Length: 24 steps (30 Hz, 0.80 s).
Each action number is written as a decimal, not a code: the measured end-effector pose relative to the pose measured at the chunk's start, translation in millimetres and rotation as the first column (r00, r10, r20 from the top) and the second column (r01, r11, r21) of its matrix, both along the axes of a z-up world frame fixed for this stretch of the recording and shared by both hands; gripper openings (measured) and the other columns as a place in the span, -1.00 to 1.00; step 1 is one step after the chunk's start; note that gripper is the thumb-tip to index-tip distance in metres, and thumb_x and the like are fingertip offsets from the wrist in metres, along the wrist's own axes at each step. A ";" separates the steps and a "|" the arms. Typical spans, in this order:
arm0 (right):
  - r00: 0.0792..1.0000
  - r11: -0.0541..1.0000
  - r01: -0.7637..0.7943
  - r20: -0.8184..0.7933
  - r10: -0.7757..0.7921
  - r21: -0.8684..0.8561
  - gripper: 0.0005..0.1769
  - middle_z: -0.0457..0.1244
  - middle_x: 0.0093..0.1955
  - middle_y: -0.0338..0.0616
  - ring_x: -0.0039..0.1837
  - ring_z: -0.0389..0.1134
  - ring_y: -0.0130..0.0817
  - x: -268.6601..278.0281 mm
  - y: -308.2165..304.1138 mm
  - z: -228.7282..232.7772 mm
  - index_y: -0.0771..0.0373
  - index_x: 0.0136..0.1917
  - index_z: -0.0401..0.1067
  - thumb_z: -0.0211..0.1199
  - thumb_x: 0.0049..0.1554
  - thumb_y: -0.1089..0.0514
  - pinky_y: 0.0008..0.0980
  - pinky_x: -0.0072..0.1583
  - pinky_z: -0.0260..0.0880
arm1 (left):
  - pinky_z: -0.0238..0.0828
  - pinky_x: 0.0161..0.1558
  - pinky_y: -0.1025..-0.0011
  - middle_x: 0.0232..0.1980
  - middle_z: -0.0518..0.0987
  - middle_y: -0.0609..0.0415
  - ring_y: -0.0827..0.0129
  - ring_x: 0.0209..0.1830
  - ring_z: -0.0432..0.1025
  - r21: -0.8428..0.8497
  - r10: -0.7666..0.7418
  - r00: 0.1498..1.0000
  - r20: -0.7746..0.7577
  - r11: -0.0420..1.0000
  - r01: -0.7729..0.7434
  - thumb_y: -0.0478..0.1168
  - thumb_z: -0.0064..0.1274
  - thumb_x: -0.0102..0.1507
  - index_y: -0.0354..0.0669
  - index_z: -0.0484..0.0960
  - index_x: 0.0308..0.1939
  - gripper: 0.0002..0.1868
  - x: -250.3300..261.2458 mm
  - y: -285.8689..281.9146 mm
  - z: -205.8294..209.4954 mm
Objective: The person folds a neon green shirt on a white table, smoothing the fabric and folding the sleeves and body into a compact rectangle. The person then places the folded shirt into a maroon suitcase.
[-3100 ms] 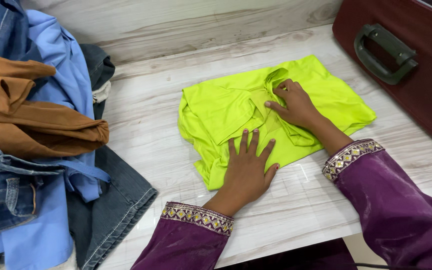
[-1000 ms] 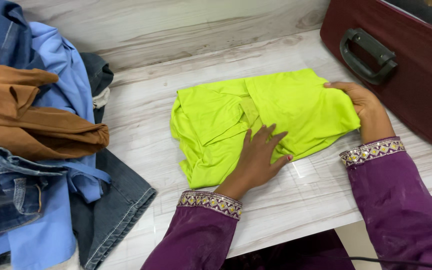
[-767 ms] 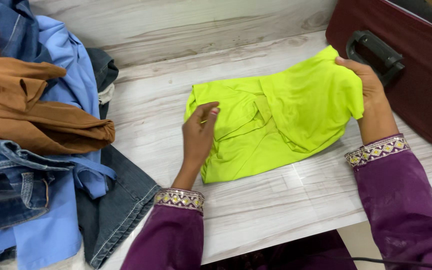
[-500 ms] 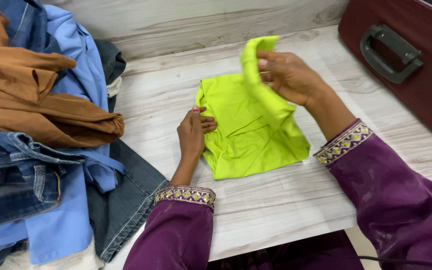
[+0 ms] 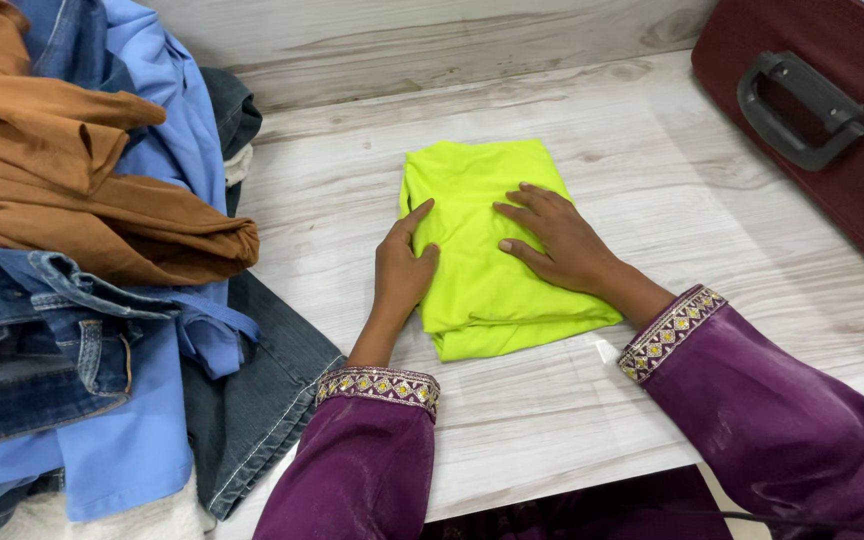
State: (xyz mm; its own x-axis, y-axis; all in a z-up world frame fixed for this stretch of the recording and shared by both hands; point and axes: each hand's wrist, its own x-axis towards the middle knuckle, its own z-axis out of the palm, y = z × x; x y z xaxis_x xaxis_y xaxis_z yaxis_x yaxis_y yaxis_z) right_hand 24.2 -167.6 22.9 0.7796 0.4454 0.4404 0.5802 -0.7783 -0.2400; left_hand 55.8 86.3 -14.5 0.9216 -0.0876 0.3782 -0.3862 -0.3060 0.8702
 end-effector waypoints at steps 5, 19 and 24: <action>0.992 0.998 0.058 0.109 -0.057 -0.011 -0.33 0.13 0.50 0.23 0.59 0.00 0.15 4.9 -6.8 -3.1 0.24 0.50 0.27 0.22 0.25 -0.12 0.08 0.51 -0.04 | 0.36 0.30 0.18 0.46 0.37 -0.31 -0.15 0.38 0.37 0.111 0.057 0.955 0.290 0.989 -0.093 -0.51 -0.03 0.19 -0.13 0.47 0.44 -0.31 -4.7 -1.2 -0.7; 0.966 0.947 0.247 0.031 -0.259 0.206 -0.54 0.27 0.31 0.09 0.39 0.23 0.01 13.9 -29.3 -16.9 0.34 0.32 0.42 0.24 0.22 0.09 -0.13 0.31 0.29 | 0.30 0.28 0.08 0.23 0.53 -0.08 0.00 0.30 0.35 0.432 0.168 0.844 0.509 0.799 -0.419 -0.29 0.07 0.23 -0.15 0.65 0.14 -0.63 -30.1 -2.3 30.3; 0.979 0.970 0.160 0.096 -0.180 0.185 -0.59 0.34 0.30 -0.08 0.36 0.28 -0.08 16.2 -29.9 -12.9 0.19 0.24 0.52 0.13 0.14 0.37 -0.19 0.33 0.32 | 0.05 0.45 -0.10 0.25 0.52 -0.10 -0.06 0.40 0.28 0.603 -0.310 0.866 0.393 0.798 0.011 0.14 0.18 0.25 -0.09 0.58 0.23 -0.42 -59.2 -35.4 38.8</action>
State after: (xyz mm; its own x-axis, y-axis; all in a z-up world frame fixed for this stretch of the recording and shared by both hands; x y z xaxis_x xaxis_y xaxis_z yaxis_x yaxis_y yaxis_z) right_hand 40.4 -197.5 10.0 0.7787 0.2187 0.5881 0.4737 -0.8195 -0.3226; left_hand -3.5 50.9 24.4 0.6078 -0.5510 0.5719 -0.7731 -0.5751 0.2675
